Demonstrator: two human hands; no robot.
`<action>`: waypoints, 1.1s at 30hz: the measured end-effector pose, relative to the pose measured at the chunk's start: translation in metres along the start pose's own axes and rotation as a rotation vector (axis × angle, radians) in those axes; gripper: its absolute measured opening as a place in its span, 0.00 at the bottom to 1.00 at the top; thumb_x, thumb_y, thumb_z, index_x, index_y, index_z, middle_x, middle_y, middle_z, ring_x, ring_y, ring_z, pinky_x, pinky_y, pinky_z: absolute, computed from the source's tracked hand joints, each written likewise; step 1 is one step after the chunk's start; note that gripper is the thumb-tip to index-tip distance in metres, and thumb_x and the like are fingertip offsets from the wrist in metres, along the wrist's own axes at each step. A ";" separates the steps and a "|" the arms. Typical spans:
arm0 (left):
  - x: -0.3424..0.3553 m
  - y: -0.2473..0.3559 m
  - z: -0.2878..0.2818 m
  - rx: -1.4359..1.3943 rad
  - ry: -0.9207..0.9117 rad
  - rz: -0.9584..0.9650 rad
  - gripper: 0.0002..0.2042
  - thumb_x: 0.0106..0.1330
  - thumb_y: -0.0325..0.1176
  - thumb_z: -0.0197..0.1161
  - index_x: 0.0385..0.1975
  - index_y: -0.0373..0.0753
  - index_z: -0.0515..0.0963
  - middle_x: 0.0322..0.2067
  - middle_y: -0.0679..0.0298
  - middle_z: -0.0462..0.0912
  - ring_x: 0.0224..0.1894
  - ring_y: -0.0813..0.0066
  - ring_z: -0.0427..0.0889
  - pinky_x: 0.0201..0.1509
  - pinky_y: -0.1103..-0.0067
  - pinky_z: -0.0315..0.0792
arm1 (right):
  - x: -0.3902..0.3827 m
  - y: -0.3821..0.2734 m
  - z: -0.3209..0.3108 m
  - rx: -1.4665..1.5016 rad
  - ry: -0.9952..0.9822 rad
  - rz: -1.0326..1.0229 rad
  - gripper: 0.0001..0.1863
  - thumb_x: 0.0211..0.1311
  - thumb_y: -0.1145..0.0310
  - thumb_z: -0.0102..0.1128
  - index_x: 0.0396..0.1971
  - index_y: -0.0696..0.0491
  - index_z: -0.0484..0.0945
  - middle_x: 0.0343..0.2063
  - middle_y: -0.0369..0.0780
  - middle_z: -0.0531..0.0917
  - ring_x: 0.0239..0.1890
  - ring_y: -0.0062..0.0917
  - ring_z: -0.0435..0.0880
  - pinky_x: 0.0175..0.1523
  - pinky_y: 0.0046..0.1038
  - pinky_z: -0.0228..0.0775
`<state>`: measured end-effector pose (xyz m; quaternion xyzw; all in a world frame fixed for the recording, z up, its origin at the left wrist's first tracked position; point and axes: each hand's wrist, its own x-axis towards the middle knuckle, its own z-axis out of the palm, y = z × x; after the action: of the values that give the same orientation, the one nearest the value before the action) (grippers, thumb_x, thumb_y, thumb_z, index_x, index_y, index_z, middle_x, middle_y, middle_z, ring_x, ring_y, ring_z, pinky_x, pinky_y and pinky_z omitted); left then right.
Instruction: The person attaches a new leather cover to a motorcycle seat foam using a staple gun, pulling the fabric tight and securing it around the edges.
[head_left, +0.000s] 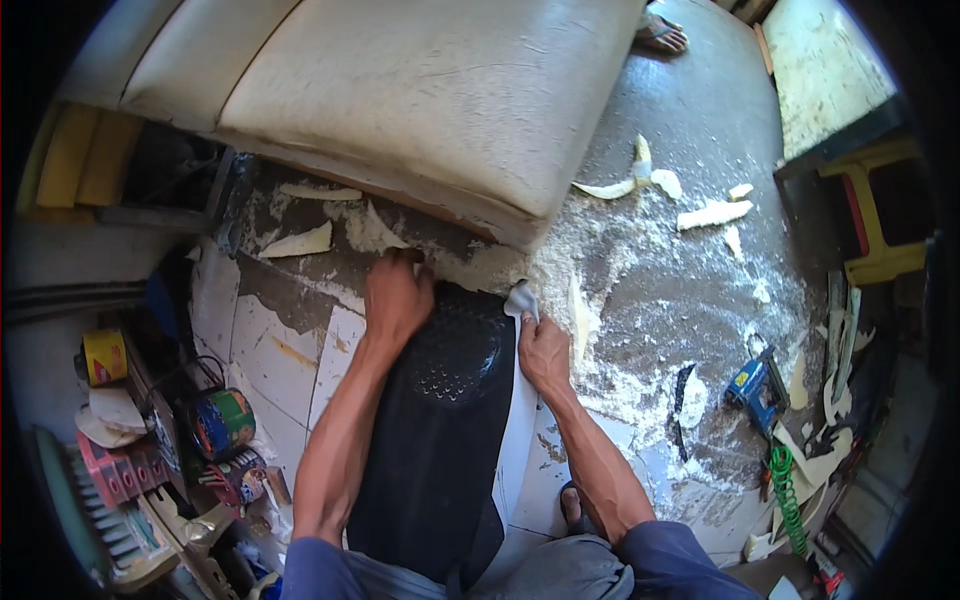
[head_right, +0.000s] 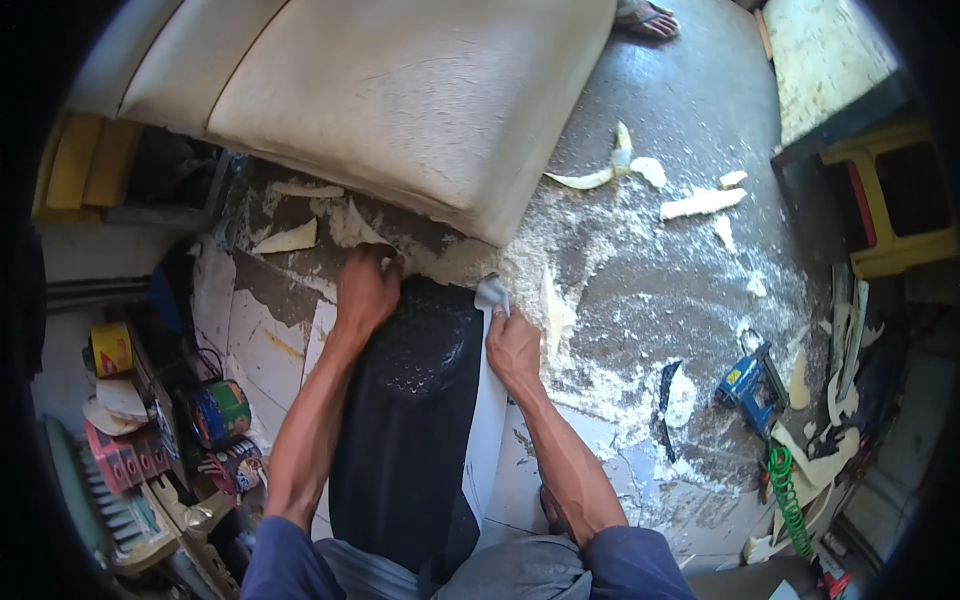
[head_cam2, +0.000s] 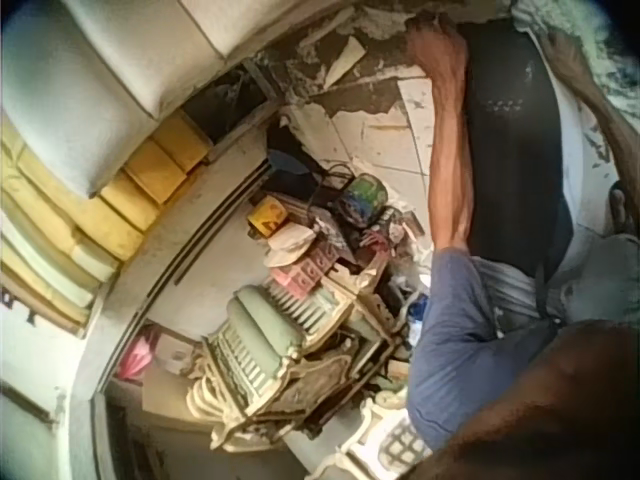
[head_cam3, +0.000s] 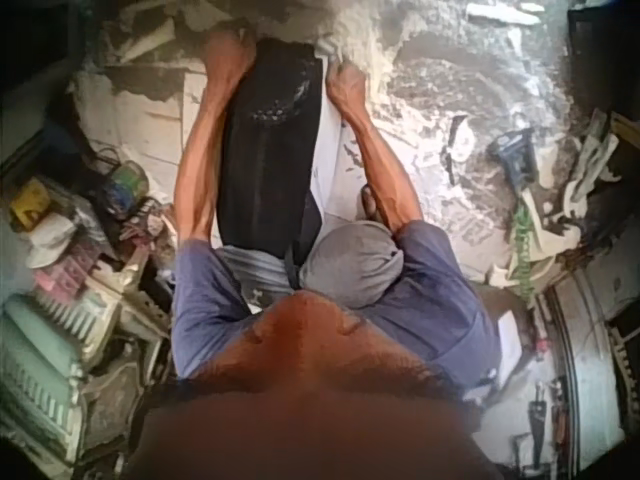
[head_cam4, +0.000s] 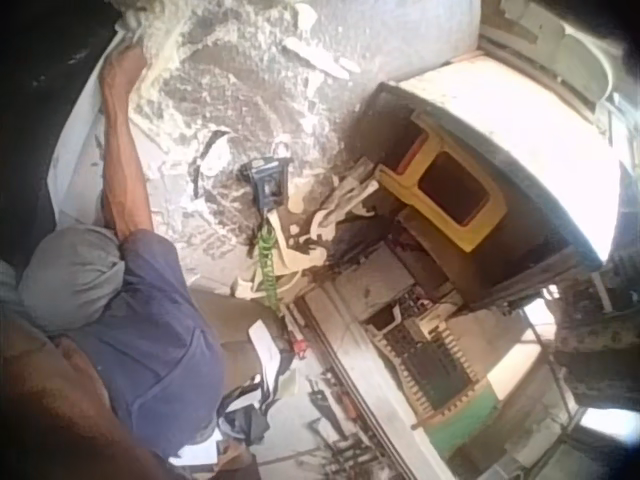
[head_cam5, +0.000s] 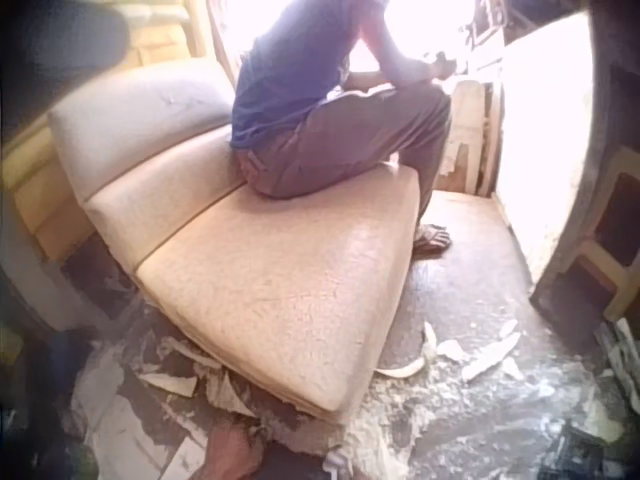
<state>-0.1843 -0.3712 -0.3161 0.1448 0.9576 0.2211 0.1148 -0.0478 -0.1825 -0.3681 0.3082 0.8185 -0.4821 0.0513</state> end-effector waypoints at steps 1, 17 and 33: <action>-0.012 0.032 -0.011 -0.058 -0.113 0.074 0.21 0.70 0.50 0.55 0.48 0.39 0.82 0.52 0.45 0.80 0.55 0.48 0.79 0.60 0.62 0.72 | 0.000 -0.001 -0.003 0.006 0.023 -0.002 0.23 0.72 0.57 0.50 0.33 0.64 0.80 0.23 0.61 0.79 0.31 0.58 0.82 0.38 0.50 0.70; 0.024 0.048 0.022 0.175 -0.839 -0.046 0.26 0.67 0.52 0.48 0.45 0.33 0.82 0.48 0.40 0.82 0.52 0.44 0.81 0.58 0.63 0.70 | -0.040 0.001 -0.049 -0.206 0.331 -0.355 0.13 0.65 0.68 0.58 0.46 0.57 0.79 0.44 0.55 0.83 0.48 0.52 0.81 0.50 0.44 0.72; -0.014 -0.027 0.015 -0.409 -0.048 -0.202 0.20 0.72 0.46 0.52 0.44 0.35 0.84 0.42 0.57 0.87 0.46 0.68 0.83 0.53 0.74 0.72 | 0.000 -0.041 -0.033 0.085 -0.599 -0.151 0.32 0.77 0.48 0.34 0.60 0.61 0.72 0.58 0.55 0.77 0.64 0.46 0.73 0.70 0.37 0.60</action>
<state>-0.1735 -0.3930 -0.3392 0.0273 0.8995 0.3946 0.1859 -0.0636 -0.1689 -0.3197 0.0928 0.7666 -0.5878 0.2413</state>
